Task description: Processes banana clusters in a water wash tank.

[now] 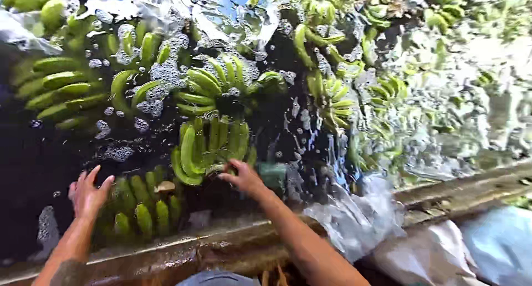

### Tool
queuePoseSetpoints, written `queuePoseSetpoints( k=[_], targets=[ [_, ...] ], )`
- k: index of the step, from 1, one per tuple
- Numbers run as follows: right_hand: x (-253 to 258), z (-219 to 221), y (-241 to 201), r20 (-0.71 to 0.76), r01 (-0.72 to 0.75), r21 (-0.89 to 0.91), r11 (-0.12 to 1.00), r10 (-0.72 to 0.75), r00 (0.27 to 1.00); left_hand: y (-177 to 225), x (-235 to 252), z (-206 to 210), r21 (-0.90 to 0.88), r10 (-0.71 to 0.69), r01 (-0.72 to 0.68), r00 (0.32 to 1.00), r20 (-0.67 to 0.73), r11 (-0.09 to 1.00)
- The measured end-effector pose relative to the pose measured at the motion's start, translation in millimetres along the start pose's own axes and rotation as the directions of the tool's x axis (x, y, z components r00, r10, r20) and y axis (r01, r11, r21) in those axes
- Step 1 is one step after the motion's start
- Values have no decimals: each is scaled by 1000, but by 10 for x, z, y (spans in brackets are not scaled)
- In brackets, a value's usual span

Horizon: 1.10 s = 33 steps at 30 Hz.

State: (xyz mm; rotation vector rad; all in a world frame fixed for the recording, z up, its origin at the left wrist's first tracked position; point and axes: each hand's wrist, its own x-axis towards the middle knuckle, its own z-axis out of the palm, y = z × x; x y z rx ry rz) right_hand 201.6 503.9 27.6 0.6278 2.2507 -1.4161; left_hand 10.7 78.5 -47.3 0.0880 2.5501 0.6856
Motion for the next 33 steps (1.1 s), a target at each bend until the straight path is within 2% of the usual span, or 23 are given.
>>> queuePoseSetpoints(
  k=[2, 4, 5, 7, 9, 10, 11, 13, 14, 15, 16, 17, 18, 20, 22, 25, 27, 28, 30, 33],
  targets=[
    [472, 395, -421, 84, 185, -91, 979, -178, 981, -429, -202, 122, -75, -303, 308, 951, 64, 948],
    [932, 879, -680, 226, 283, -140, 949, -247, 942, -579, -479, 395, -195, -493, 502, 865, 96, 843],
    [1124, 1113, -750, 300, 275, -195, 941, -210, 930, -590, -598, 503, -225, -521, 533, 846, 116, 815],
    [1389, 1470, -786, 401, 179, -330, 927, -34, 915, -477, -786, 688, -217, -605, 610, 791, 96, 763],
    [1466, 1662, -699, 405, 58, -417, 907, 128, 905, -480, -954, 969, -311, -767, 742, 639, 60, 594],
    [1439, 1702, -633, 383, 18, -423, 906, 161, 910, -509, -1009, 1094, -384, -814, 768, 577, 69, 512],
    [1356, 1722, -536, 358, -6, -412, 911, 168, 918, -554, -1056, 1175, -410, -821, 775, 562, 101, 480],
    [1117, 1720, -261, 345, -47, -328, 943, 166, 924, -542, -1066, 1137, -279, -776, 771, 619, 116, 573],
    [998, 1699, -137, 348, -78, -264, 961, 171, 922, -546, -1014, 1095, -210, -733, 727, 677, 59, 654],
    [881, 1664, -47, 335, -118, -187, 975, 177, 925, -636, -936, 1126, -210, -685, 662, 727, -58, 720],
    [761, 1617, -11, 298, -158, -50, 986, 166, 940, -782, -861, 1193, -226, -604, 565, 777, -178, 793],
    [636, 1519, -77, 256, -187, 154, 970, 143, 956, -865, -809, 1199, -215, -501, 458, 833, -234, 863],
    [505, 1362, -258, 206, -197, 374, 906, 126, 970, -814, -813, 1096, -155, -395, 370, 897, -198, 916],
    [307, 965, -802, 36, -129, 729, 672, 151, 988, -570, -887, 807, -29, -222, 220, 974, -55, 975],
    [208, 528, -1259, -150, 52, 879, 473, 171, 974, -409, -947, 663, 28, -58, 57, 998, 7, 998],
    [-72, -122, -1534, -388, 381, 875, 299, -35, 921, -289, -829, 575, 126, 187, -196, 979, 86, 972],
    [-477, -612, -1552, -526, 541, 800, 259, -128, 841, -175, -682, 518, 176, 219, -245, 963, 157, 953],
    [-737, -834, -1474, -602, 618, 732, 287, -153, 784, -146, -595, 499, 216, 210, -252, 957, 199, 943],
    [-1333, -1133, -1193, -752, 728, 522, 444, -163, 639, -86, -423, 420, 271, 147, -220, 953, 265, 937],
    [-2327, -1254, -510, -874, 715, 311, 626, -108, 474, 110, -207, 220, 318, 19, -126, 947, 321, 940]
  ],
)
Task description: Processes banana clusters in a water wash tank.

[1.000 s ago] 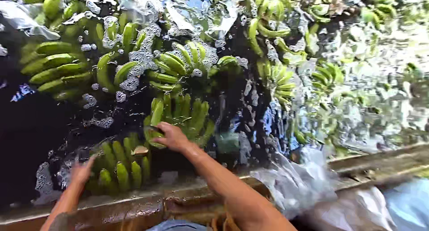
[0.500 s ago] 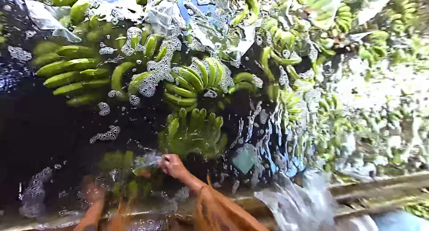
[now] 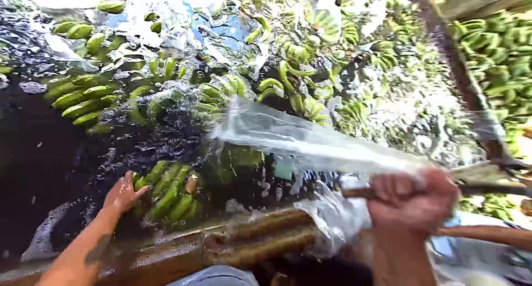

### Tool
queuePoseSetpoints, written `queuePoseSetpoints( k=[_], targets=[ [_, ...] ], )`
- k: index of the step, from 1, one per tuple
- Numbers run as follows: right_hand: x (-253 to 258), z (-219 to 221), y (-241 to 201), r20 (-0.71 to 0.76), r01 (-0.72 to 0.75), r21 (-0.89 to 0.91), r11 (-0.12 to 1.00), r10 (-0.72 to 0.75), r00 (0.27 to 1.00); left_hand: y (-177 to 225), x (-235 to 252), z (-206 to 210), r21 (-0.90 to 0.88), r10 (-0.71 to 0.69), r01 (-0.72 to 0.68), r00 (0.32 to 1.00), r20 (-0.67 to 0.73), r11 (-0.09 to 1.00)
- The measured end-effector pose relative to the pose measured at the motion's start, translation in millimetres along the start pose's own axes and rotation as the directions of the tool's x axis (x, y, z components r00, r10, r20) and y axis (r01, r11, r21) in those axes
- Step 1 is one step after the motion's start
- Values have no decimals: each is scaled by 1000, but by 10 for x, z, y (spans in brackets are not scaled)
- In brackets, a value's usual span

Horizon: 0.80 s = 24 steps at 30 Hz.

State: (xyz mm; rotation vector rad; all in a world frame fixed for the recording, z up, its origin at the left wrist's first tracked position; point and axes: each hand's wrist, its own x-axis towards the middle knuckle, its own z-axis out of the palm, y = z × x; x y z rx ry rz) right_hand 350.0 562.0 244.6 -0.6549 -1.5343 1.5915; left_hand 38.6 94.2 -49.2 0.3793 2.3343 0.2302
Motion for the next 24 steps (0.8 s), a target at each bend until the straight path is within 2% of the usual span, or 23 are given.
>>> queuePoseSetpoints(
  k=[2, 4, 6, 7, 8, 9, 10, 11, 13, 14, 16, 17, 19, 21, 22, 24],
  targets=[
    [-417, -615, -121, -201, -7, -162, 987, -26, 979, 51, 98, -218, 4, -71, 71, 997, 41, 997],
    [-872, -1285, -101, -460, -117, -301, 946, -36, 887, -10, 183, -375, -59, -127, 128, 992, 20, 990],
    [-1395, -1926, -17, -643, -414, -416, 809, 61, 764, -237, 274, -371, -275, -176, 131, 974, -146, 953],
    [-1659, -2157, 35, -704, -587, -413, 696, 165, 691, -321, 276, -322, -479, -238, 102, 943, -232, 872],
    [-1893, -2319, 120, -751, -724, -382, 575, 263, 605, -348, 242, -236, -683, -335, 69, 904, -265, 727],
    [-2085, -2361, 217, -780, -813, -339, 474, 341, 524, -321, 165, -120, -838, -409, 25, 881, -240, 545],
    [-2217, -2287, 322, -797, -866, -290, 407, 399, 454, -219, 48, 25, -941, -450, -2, 878, -164, 339],
    [-2286, -2134, 436, -796, -892, -265, 366, 439, 417, -84, -49, 206, -991, -467, -9, 881, -70, 132],
    [-2279, -1731, 678, -744, -891, -304, 336, 500, 443, 163, -191, 552, -982, -360, 39, 927, 104, -183],
    [-2196, -1520, 817, -693, -869, -365, 335, 526, 494, 274, -181, 696, -965, -297, 69, 944, 146, -252],
    [-1908, -1162, 1098, -514, -759, -561, 330, 579, 632, 485, -23, 875, -968, -257, 63, 958, 127, -243],
    [-1707, -989, 1217, -384, -668, -676, 311, 626, 679, 580, 82, 899, -980, -329, 51, 938, 113, -192],
    [-1229, -613, 1452, -130, -485, -830, 275, 750, 649, 721, 333, 828, -999, -470, 9, 882, 25, -35],
    [-805, -268, 1770, -9, -380, -889, 256, 820, 573, 858, 545, 569, -990, -505, -46, 856, -107, 132],
    [-656, -150, 1967, -14, -387, -890, 242, 833, 553, 934, 595, 420, -971, -485, -66, 857, -174, 231],
    [-489, -2, 2394, -122, -487, -857, 170, 851, 511, 1088, 577, 168, -882, -396, -25, 887, -237, 471]
  ],
)
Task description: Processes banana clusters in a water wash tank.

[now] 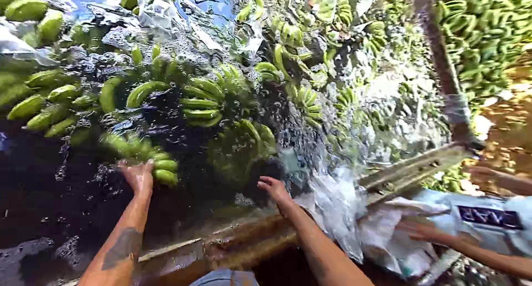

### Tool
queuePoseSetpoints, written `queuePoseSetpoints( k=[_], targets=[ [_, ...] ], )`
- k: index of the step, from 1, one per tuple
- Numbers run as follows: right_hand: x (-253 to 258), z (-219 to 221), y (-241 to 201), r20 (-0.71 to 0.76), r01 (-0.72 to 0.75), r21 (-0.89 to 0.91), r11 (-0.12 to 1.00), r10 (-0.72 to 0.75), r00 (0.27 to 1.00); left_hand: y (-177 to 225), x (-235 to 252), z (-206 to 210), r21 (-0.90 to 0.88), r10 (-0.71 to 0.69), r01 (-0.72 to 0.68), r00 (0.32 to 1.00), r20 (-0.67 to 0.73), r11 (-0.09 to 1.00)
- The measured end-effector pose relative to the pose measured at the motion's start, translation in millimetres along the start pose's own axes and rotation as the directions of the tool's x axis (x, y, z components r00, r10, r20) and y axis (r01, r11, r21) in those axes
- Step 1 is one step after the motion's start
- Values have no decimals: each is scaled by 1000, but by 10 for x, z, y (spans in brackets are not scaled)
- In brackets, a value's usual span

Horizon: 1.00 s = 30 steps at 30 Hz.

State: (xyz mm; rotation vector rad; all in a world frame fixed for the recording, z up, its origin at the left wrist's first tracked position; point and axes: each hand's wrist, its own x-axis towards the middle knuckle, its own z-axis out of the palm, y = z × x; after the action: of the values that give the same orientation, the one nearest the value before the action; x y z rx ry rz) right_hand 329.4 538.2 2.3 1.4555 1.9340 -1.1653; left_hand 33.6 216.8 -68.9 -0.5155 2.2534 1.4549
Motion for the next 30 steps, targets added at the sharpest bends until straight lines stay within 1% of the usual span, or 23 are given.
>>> queuePoseSetpoints(
  k=[2, 3, 4, 5, 6, 7, 8, 9, 10, 11, 12, 13, 14, 16, 18, 19, 21, 22, 23, 24, 25, 27, 30],
  targets=[
    [422, 235, -59, -39, -95, 28, 995, 96, 995, 126, -73, -36, 221, 97, -130, 983, 153, 967],
    [592, 361, -124, -55, -144, 43, 989, 146, 988, 106, -117, -83, 275, 166, -228, 959, 232, 934],
    [728, 499, -181, -88, -179, 66, 982, 184, 979, 28, -185, -143, 301, 239, -316, 934, 267, 900],
    [831, 611, -235, -126, -210, 101, 972, 222, 967, -100, -288, -212, 294, 319, -377, 920, 228, 878],
    [907, 703, -264, -171, -219, 128, 967, 239, 956, -239, -398, -281, 281, 378, -394, 919, 112, 875],
    [935, 764, -281, -210, -211, 133, 968, 235, 949, -368, -474, -342, 240, 381, -361, 923, -42, 901],
    [913, 793, -274, -225, -205, 122, 971, 229, 947, -461, -510, -384, 137, 289, -267, 940, -182, 954],
    [865, 783, -242, -208, -197, 106, 975, 215, 954, -508, -513, -386, -39, 87, -101, 962, -258, 994],
    [811, 752, -190, -175, -167, 102, 981, 183, 967, -533, -466, -344, -250, -166, 104, 955, -244, 963],
    [744, 714, -151, -139, -123, 95, 988, 136, 981, -541, -374, -293, -431, -380, 285, 912, -153, 856],
    [642, 678, -165, -104, -82, 60, 995, 88, 991, -562, -251, -274, -537, -467, 386, 884, -17, 750],
    [518, 650, -237, -82, -51, -8, 999, 50, 995, -563, -125, -281, -570, -450, 429, 886, 114, 701],
    [360, 630, -360, -77, -40, -103, 994, 32, 996, -546, -14, -297, -552, -413, 450, 889, 200, 702],
    [-3, 660, -637, -131, 6, -225, 974, -37, 991, -491, 121, -339, -430, -426, 495, 869, 251, 755],
    [-245, 793, -901, -194, 149, -226, 963, -194, 962, -374, 120, -410, -349, -424, 535, 837, 347, 769],
    [-307, 879, -1027, -174, 213, -195, 957, -248, 953, -296, 55, -457, -338, -413, 560, 809, 418, 756],
    [-292, 1051, -1253, -46, 283, -104, 954, -289, 956, -181, -164, -520, -345, -389, 619, 745, 543, 705],
    [-235, 1137, -1342, 11, 309, -23, 951, -309, 951, -137, -295, -502, -367, -388, 642, 729, 564, 673],
    [-176, 1225, -1413, 29, 324, 58, 944, -326, 945, -85, -440, -452, -403, -404, 656, 731, 551, 638],
    [-139, 1299, -1472, 18, 324, 104, 940, -327, 945, -37, -588, -386, -441, -430, 663, 738, 520, 605],
    [-125, 1347, -1529, 1, 307, 105, 946, -309, 951, 7, -728, -324, -484, -456, 666, 744, 489, 567],
    [-126, 1371, -1651, -11, 257, 8, 966, -257, 966, 105, -953, -232, -561, -486, 671, 740, 465, 485],
    [-159, 1395, -1841, -52, 225, -158, 961, -236, 970, 245, -1166, -104, -623, -518, 681, 718, 464, 386]
  ],
)
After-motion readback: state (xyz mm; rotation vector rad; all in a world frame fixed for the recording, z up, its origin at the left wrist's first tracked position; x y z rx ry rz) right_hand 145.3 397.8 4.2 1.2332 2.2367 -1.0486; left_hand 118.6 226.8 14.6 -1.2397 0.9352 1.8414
